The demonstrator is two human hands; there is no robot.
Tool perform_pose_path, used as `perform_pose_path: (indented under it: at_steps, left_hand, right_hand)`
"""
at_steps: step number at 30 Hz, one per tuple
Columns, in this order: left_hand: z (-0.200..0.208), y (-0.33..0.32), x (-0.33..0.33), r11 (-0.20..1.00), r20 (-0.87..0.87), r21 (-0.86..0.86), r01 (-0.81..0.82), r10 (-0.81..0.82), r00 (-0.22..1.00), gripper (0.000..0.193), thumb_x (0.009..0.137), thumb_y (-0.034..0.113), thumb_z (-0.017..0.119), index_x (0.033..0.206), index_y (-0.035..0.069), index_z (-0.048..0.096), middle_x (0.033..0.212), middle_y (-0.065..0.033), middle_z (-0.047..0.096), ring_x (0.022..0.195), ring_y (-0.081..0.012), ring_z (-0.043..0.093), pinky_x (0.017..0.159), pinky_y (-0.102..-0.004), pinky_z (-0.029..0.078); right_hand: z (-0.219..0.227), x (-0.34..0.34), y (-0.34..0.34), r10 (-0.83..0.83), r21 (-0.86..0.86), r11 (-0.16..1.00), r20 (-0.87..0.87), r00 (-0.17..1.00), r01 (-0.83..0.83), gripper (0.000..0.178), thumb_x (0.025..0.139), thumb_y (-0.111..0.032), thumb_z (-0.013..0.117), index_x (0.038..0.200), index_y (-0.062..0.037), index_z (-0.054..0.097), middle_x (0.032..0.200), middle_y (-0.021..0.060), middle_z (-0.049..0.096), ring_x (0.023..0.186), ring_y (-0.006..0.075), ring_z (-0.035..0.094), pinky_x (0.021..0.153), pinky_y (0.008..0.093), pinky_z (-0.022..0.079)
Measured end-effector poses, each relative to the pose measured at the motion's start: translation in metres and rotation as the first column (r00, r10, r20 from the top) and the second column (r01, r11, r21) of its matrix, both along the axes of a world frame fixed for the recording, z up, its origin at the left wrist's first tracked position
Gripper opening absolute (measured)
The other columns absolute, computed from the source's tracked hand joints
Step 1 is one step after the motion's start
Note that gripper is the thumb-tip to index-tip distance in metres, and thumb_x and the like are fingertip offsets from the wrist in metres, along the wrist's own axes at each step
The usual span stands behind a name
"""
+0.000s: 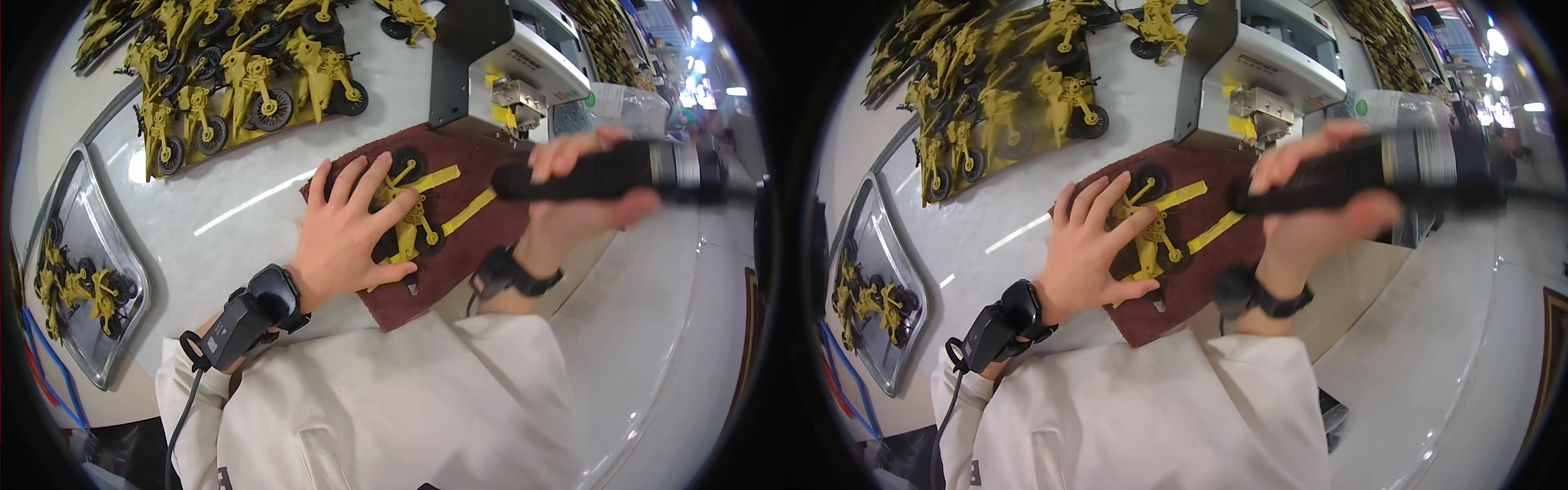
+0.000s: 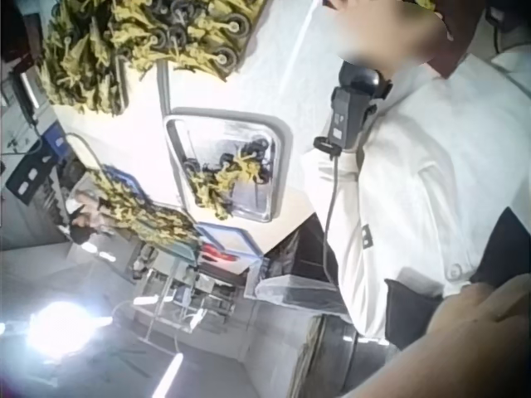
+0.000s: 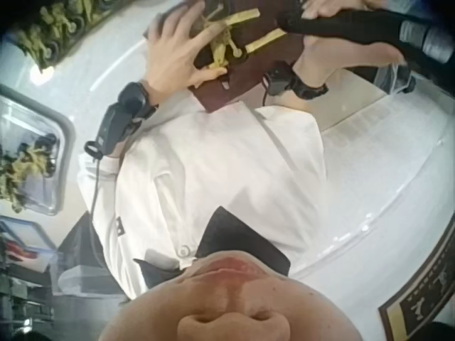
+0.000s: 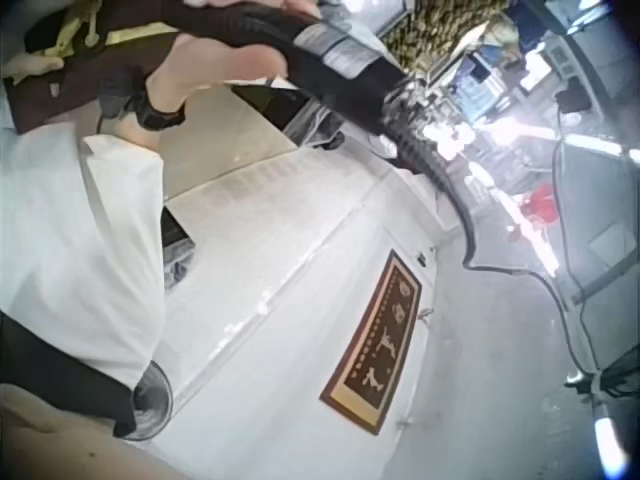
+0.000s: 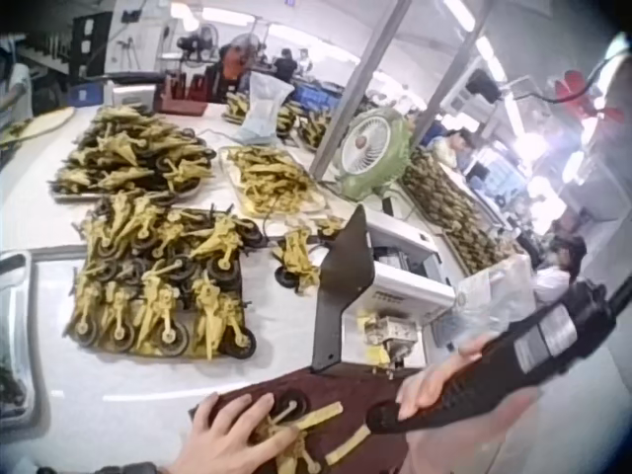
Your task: The worker uses an electric screwdriver to attach wheels and chassis components to yellow toy motorcycle frames on a production line.
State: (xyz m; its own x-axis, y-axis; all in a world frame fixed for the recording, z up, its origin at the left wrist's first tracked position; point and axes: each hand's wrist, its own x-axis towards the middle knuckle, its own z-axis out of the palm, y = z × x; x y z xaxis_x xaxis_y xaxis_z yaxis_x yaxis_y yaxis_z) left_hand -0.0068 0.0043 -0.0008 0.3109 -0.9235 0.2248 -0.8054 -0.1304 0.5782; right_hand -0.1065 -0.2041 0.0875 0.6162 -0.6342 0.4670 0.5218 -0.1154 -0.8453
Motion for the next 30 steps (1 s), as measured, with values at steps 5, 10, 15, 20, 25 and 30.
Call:
perform_pose_path:
  at_steps: [5,10,15,20,25,30]
  left_hand:
    - [0.002,-0.001,0.003,1.000,0.022,0.013,0.005,-0.005,1.000,0.076,0.062,0.058,0.070,0.126,0.020,0.053,0.140,-0.0185,0.037,0.125,-0.0389,0.035,0.104,-0.0581,0.020]
    - [0.000,-0.003,0.002,1.000,0.014,-0.005,0.021,-0.021,1.000,0.076,0.063,0.058,0.070,0.126,0.020,0.054,0.140,-0.0190,0.036,0.125,-0.0390,0.035,0.105,-0.0577,0.020]
    - [0.000,-0.001,0.002,1.000,0.023,-0.004,0.016,-0.016,1.000,0.075,0.064,0.060,0.069,0.126,0.020,0.054,0.141,-0.0196,0.035,0.125,-0.0390,0.034,0.104,-0.0578,0.020]
    - [-0.001,-0.003,0.002,1.000,0.025,-0.004,0.015,-0.015,1.000,0.075,0.065,0.059,0.069,0.126,0.019,0.053,0.141,-0.0199,0.034,0.126,-0.0391,0.034,0.104,-0.0582,0.019]
    - [0.001,-0.002,0.003,1.000,0.023,-0.004,0.020,-0.019,1.000,0.075,0.065,0.059,0.069,0.126,0.019,0.053,0.142,-0.0198,0.034,0.126,-0.0392,0.034,0.104,-0.0581,0.019]
    - [0.000,-0.002,0.003,1.000,0.012,0.002,0.022,-0.022,1.000,0.075,0.065,0.059,0.069,0.126,0.019,0.053,0.141,-0.0195,0.034,0.126,-0.0394,0.033,0.105,-0.0575,0.019]
  right_hand:
    - [0.003,-0.005,0.039,0.086,-0.070,0.994,0.100,0.991,-0.080,0.094,0.072,-0.086,0.038,0.117,-0.0033,0.046,0.065,0.0095,0.054,0.048,0.0234,0.050,0.051,0.0386,0.041]
    - [0.003,-0.004,0.045,0.023,0.023,0.999,0.204,0.979,-0.029,0.094,0.073,-0.086,0.037,0.117,-0.0037,0.048,0.065,0.0088,0.053,0.047,0.0224,0.049,0.051,0.0373,0.039]
    - [0.001,-0.001,0.006,-0.267,-0.013,0.962,0.185,0.946,0.274,0.094,0.073,-0.087,0.035,0.111,-0.0012,0.041,0.059,0.0122,0.056,0.042,0.0239,0.050,0.044,0.0361,0.044]
    - [-0.013,0.009,0.002,-0.427,-0.079,0.901,0.017,0.904,0.427,0.088,0.076,-0.084,0.034,0.108,-0.0018,0.043,0.058,0.0112,0.054,0.042,0.0222,0.050,0.044,0.0354,0.044]
    - [-0.019,0.016,0.000,-0.517,-0.113,0.852,-0.034,0.855,0.511,0.085,0.079,-0.081,0.033,0.107,-0.0016,0.042,0.059,0.0107,0.054,0.045,0.0212,0.051,0.044,0.0311,0.046]
    - [-0.029,0.010,0.000,-0.456,-0.050,0.888,0.018,0.890,0.457,0.086,0.079,-0.082,0.033,0.108,-0.0012,0.042,0.059,0.0113,0.054,0.044,0.0222,0.051,0.044,0.0333,0.046]
